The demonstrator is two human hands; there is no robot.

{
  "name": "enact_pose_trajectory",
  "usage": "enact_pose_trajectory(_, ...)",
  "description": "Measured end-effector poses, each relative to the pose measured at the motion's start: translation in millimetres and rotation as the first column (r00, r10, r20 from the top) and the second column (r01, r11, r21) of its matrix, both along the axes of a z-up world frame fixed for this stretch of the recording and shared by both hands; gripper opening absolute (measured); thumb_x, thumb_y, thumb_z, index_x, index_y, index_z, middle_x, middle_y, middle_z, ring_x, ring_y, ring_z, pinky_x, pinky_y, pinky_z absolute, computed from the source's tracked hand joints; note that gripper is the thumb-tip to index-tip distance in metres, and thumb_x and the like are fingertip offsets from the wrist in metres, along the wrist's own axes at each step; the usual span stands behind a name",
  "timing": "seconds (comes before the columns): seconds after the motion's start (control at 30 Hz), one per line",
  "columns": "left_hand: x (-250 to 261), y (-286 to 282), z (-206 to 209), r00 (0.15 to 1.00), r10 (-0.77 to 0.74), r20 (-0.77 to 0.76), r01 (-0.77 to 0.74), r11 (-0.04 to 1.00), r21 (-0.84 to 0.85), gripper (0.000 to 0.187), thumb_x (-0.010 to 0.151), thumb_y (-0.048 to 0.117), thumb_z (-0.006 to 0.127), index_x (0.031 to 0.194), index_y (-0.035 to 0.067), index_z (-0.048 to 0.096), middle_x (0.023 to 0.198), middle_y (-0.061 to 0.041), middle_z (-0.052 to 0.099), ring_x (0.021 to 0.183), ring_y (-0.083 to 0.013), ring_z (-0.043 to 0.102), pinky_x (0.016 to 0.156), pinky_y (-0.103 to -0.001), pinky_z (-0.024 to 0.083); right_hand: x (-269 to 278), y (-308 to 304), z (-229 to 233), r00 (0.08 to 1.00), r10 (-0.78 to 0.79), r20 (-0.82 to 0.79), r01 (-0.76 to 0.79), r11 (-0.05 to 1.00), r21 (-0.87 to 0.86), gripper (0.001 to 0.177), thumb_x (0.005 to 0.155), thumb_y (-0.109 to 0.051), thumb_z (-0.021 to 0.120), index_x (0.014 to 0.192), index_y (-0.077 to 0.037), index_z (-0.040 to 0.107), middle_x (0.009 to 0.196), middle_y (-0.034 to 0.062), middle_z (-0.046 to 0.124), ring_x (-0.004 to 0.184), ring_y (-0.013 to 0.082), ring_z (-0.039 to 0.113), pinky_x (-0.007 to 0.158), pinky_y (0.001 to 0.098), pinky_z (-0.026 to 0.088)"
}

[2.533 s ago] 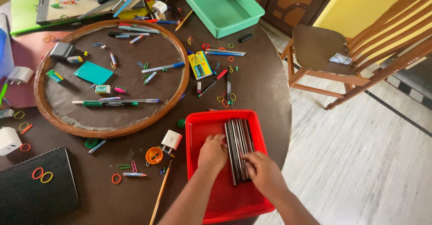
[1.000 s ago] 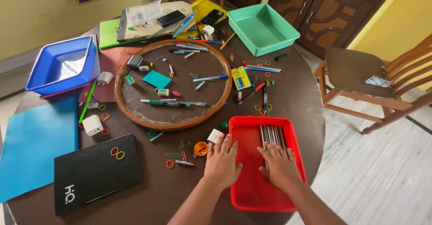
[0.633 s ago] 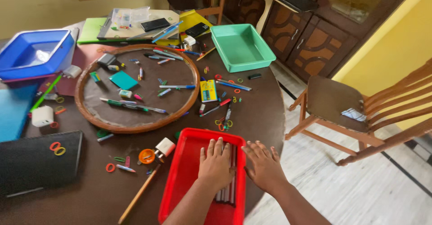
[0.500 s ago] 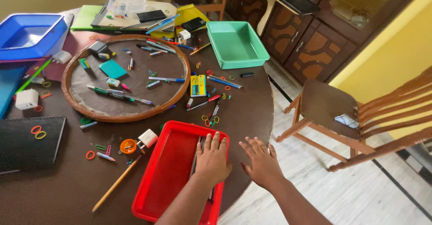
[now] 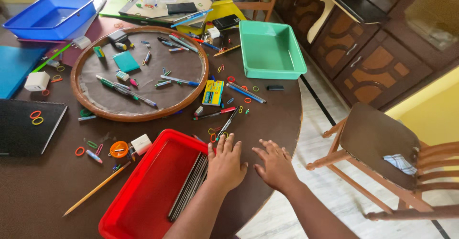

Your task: The person organizes stationery items on a round table. They pick up pens and pencils from the table and a tray, then place them into a red plastic container. The person also moves other items like rubber bands and a notebook to clear space.

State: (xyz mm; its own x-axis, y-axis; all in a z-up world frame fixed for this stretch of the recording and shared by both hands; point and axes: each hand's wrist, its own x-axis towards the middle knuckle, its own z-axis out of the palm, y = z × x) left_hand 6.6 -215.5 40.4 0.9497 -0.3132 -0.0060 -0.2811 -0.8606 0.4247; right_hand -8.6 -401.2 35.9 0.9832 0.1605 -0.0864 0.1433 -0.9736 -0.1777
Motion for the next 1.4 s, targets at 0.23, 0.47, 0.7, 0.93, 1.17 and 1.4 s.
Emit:
enact_pose_trajectory(0.23,56,-21,4,0.994,0.057,-0.093,-0.053,0.997,0.050,0.083,0.087,0.038,0.073,0.154,0.015,0.031,0.165,-0.011,0.022,0.155,-0.0330,0.012,0.122,-0.062,0.007,53,-36,-4,0.999,0.005,-0.032,-0.004,0.999,0.038,0.055,0.090,-0.037,0.068,0.142,-0.026,0.054,0.155,0.0016,0.040,0.149,0.0253,0.030,0.120,0.0560,0.025)
enact_pose_trajectory(0.47,83,10,15,0.975,0.203,-0.092,-0.195,0.976,0.095,0.080,0.088,0.040,0.071,0.154,0.018,0.033,0.166,-0.011,0.021,0.155,-0.0326,0.012,0.121,-0.065,0.007,110,-21,-6,0.987,0.159,-0.038,-0.157,0.987,0.038,0.059,0.089,-0.038,0.069,0.145,-0.028,0.055,0.153,0.0013,0.042,0.148,0.0257,0.031,0.118,0.0568,0.024)
enact_pose_trajectory(0.7,94,20,19,0.903,0.374,-0.214,-0.334,0.921,0.200,0.076,0.091,0.044,0.067,0.154,0.018,0.035,0.168,-0.011,0.015,0.157,-0.0325,0.006,0.122,-0.065,0.006,174,-12,-10,0.937,0.350,0.012,-0.350,0.936,0.016,0.053,0.089,-0.037,0.069,0.140,-0.027,0.058,0.150,0.0021,0.047,0.146,0.0257,0.035,0.117,0.0567,0.028)
enact_pose_trajectory(0.93,123,5,25,0.827,0.526,-0.198,-0.488,0.847,0.212,0.077,0.092,0.046,0.065,0.156,0.018,0.032,0.169,-0.010,0.013,0.157,-0.0314,0.007,0.122,-0.065,0.006,259,-7,3,0.813,0.581,0.029,-0.580,0.814,-0.025,0.061,0.082,-0.029,0.074,0.139,-0.023,0.054,0.151,0.0018,0.046,0.144,0.0253,0.039,0.115,0.0549,0.033)
enact_pose_trajectory(1.17,148,-24,11,0.830,0.539,-0.146,-0.486,0.826,0.286,0.079,0.092,0.043,0.067,0.157,0.015,0.032,0.169,-0.012,0.014,0.157,-0.0328,0.007,0.121,-0.067,0.005,311,9,-7,0.662,0.741,0.113,-0.736,0.671,-0.091,0.065,0.081,-0.032,0.076,0.140,-0.021,0.052,0.150,0.0042,0.047,0.143,0.0282,0.037,0.112,0.0567,0.032)
enact_pose_trajectory(1.4,149,-31,27,0.747,0.642,-0.172,-0.592,0.760,0.268,0.075,0.092,0.044,0.066,0.155,0.017,0.034,0.168,-0.010,0.014,0.157,-0.0303,0.006,0.121,-0.068,0.005,332,-4,-8,0.594,0.796,0.116,-0.791,0.604,-0.097,0.052,0.084,-0.032,0.070,0.133,-0.024,0.060,0.145,0.0013,0.052,0.143,0.0263,0.040,0.113,0.0520,0.034)
